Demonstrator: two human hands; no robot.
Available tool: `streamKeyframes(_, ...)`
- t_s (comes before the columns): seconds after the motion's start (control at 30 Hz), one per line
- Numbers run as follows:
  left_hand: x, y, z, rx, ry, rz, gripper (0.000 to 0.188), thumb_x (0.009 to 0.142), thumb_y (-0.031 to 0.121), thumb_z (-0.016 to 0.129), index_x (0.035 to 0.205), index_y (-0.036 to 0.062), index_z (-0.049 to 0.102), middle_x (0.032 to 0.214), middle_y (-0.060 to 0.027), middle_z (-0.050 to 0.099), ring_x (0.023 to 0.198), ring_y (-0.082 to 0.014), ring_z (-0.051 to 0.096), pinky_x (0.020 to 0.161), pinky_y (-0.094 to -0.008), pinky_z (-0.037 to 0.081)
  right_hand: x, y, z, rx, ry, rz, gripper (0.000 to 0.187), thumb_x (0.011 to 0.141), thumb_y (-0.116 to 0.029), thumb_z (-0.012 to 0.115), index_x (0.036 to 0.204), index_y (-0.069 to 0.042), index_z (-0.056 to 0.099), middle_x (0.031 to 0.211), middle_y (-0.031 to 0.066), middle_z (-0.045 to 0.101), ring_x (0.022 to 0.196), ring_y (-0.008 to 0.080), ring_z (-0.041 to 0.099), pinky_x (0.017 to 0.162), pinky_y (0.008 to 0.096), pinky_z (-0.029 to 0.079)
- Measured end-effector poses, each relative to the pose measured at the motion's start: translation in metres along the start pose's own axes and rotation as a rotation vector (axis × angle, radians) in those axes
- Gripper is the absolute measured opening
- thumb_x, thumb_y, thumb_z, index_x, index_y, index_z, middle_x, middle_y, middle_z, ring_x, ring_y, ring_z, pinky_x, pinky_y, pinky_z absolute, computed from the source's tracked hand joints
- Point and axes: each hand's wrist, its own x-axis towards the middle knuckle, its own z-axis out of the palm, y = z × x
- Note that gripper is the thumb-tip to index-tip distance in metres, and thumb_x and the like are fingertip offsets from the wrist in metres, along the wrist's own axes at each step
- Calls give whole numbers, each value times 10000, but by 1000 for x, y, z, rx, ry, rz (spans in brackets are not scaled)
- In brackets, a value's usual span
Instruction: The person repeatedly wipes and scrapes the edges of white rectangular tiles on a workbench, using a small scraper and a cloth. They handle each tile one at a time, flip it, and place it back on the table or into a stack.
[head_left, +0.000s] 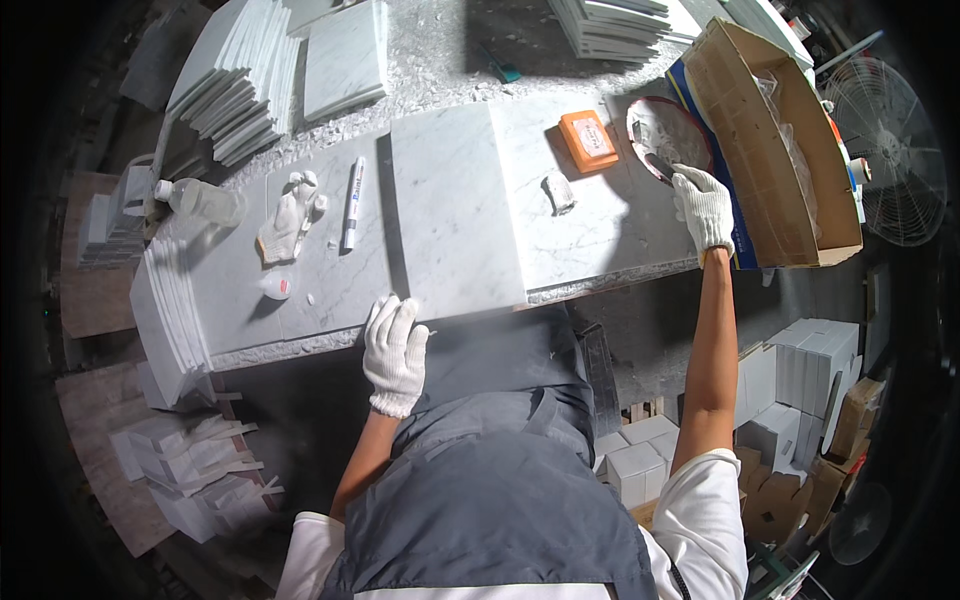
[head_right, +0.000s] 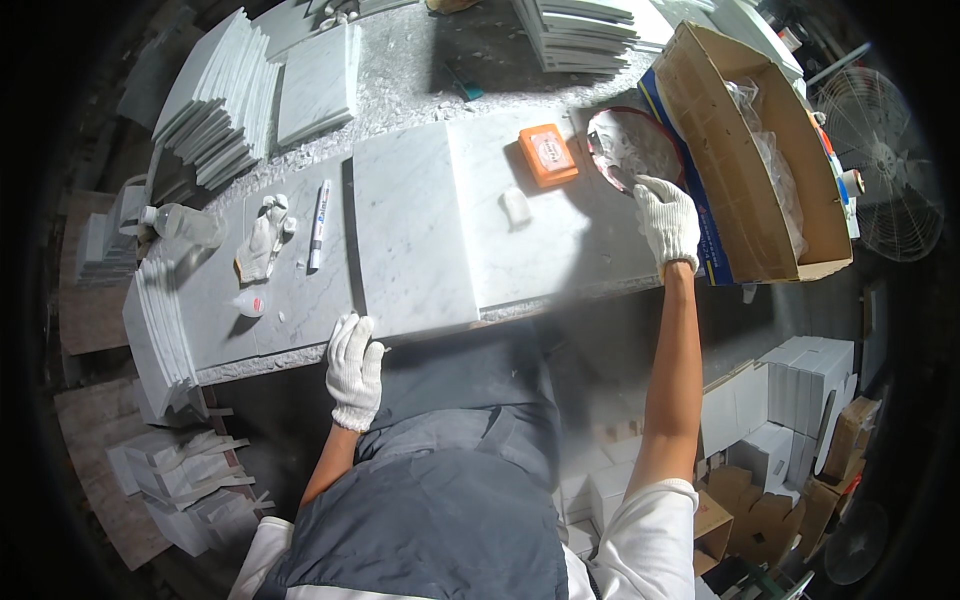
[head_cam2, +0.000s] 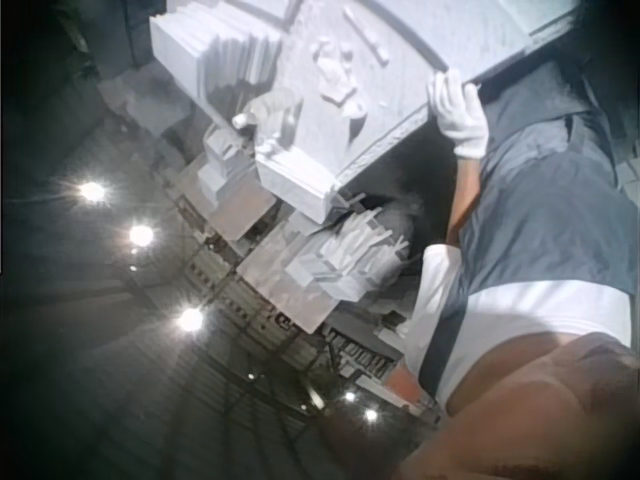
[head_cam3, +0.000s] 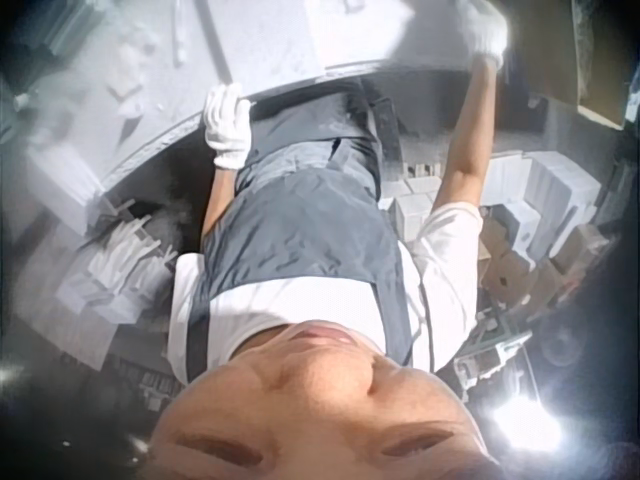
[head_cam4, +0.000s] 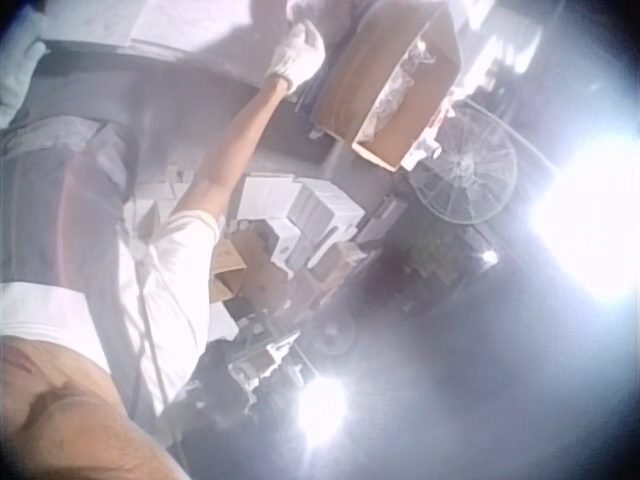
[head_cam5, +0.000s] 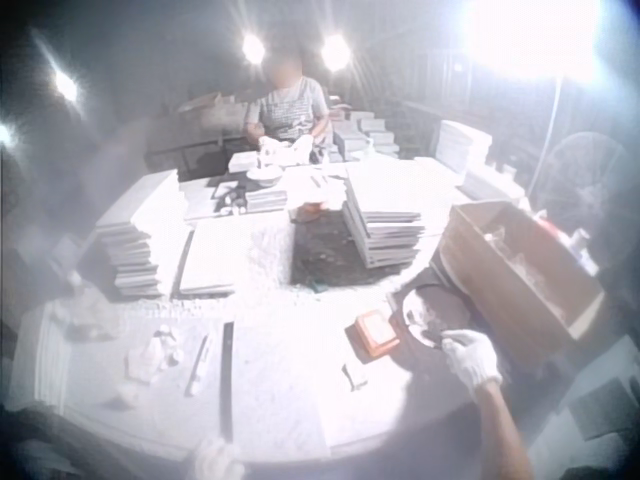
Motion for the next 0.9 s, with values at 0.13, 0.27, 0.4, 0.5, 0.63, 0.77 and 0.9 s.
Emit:
streamKeyframes(0.13,0,2,0,-2,6,-7,394,1002,212,684,1351,31,648,1369,-186,636,1310,-405,575,1141,-481,447,7,5,1,94,-40,8,260,962,-193,728,1184,-68,780,829,9,716,645,82,620,565,249,505)
streamKeyframes(0.27,0,1,1,3,9,-5,392,1003,210,683,1350,30,649,1369,-188,636,1312,-404,575,1140,-478,448,12,12,1,189,-69,17,261,960,-178,729,1180,-45,777,824,12,704,643,77,608,560,252,509)
streamKeyframes(0.4,-1,1,2,-15,14,-42,387,974,245,694,1300,37,679,1327,-190,651,1291,-400,573,1151,-491,431,9,13,0,272,-64,81,262,961,-172,731,1189,-50,778,855,-4,714,682,73,615,584,259,524)
streamKeyframes(0.5,0,1,2,-25,29,-37,385,973,245,696,1298,38,681,1335,-193,647,1295,-398,571,1151,-487,431,3,10,-2,299,-45,86,266,962,-180,737,1195,-61,780,893,-17,725,726,68,623,616,266,537)
streamKeyframes(0.63,4,5,2,-16,48,-44,348,980,241,693,1262,38,705,1296,-185,675,1267,-389,599,1127,-481,457,-13,3,-4,331,-56,54,356,974,-219,733,1283,-41,730,875,-55,663,711,35,565,619,215,493)
streamKeyframes(0.77,8,8,0,-8,78,-76,289,992,210,686,1215,31,727,1238,-167,707,1228,-377,633,1086,-452,493,-55,-9,15,366,-131,0,404,994,-229,711,1323,4,691,859,-38,630,683,31,509,570,191,413)
streamKeyframes(0.9,10,6,-3,-106,124,-93,226,965,140,704,1168,43,728,1172,-132,719,1175,-343,660,1071,-444,507,-129,-17,54,490,-374,78,442,965,-236,757,1320,17,685,889,-9,670,650,45,551,541,184,452)
